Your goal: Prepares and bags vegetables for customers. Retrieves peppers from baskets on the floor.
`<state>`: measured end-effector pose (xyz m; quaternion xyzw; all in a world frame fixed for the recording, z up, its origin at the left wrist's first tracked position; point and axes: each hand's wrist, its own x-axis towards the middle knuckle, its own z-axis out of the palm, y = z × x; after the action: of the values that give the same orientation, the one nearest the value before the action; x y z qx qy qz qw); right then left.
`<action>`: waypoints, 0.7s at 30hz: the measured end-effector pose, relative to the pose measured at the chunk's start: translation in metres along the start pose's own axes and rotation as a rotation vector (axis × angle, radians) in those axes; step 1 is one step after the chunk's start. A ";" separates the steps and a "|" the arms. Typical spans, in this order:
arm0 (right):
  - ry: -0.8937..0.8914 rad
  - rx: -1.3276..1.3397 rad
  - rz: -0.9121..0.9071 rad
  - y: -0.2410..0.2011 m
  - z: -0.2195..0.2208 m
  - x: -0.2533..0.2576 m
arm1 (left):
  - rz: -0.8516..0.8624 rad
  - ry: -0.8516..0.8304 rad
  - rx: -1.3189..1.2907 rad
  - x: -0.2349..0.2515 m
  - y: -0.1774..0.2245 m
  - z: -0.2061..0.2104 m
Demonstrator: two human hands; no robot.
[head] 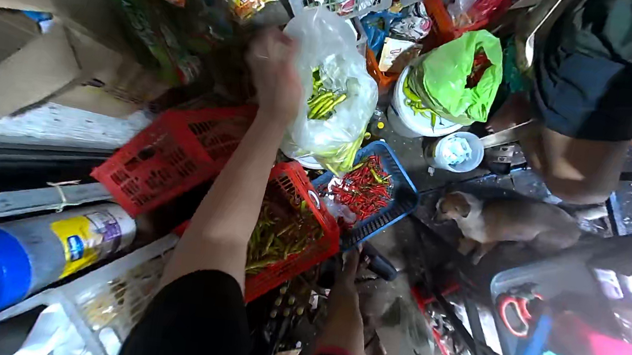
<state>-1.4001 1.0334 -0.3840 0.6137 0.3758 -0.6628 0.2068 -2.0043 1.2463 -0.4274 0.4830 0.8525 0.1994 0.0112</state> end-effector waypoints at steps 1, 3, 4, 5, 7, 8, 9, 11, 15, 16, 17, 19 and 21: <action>0.001 -0.008 -0.009 -0.002 0.000 0.002 | 0.218 -0.162 0.028 -0.003 0.003 0.014; 0.012 -0.012 -0.018 -0.007 0.000 0.005 | 0.369 -0.508 0.163 -0.005 -0.011 0.052; 0.024 -0.014 -0.023 -0.010 0.000 0.007 | 0.237 -0.613 0.223 -0.010 -0.022 0.062; 0.033 -0.021 -0.023 -0.013 -0.001 0.007 | 0.028 -0.699 0.280 -0.014 -0.031 0.065; 0.044 -0.026 -0.025 -0.018 0.000 0.007 | -0.316 -0.795 0.359 -0.018 -0.055 0.062; 0.039 -0.025 -0.031 -0.019 0.002 0.007 | -0.401 -0.806 0.401 -0.020 -0.065 0.059; 0.028 -0.025 -0.035 -0.019 0.003 0.008 | -0.445 -0.818 0.454 -0.021 -0.072 0.055; 0.006 -0.025 -0.040 -0.019 0.009 0.009 | -0.457 -0.858 0.494 -0.019 -0.078 0.050; -0.022 -0.019 -0.047 -0.022 0.015 0.015 | -0.239 -0.844 0.184 -0.012 -0.084 0.068; -0.024 -0.018 -0.044 -0.023 0.015 0.017 | -0.187 -0.845 0.108 -0.014 -0.079 0.077; -0.027 -0.018 -0.035 -0.024 0.015 0.019 | -0.172 -0.903 0.098 -0.018 -0.072 0.089; -0.038 -0.020 -0.016 -0.024 0.014 0.020 | -0.198 -1.050 0.169 -0.033 -0.045 0.104; -0.042 -0.025 -0.005 -0.024 0.012 0.019 | -0.227 -1.042 0.220 -0.052 -0.017 0.108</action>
<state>-1.4292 1.0428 -0.3969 0.5963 0.3811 -0.6713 0.2204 -1.9678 1.2310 -0.5416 0.4211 0.7967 -0.1592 0.4032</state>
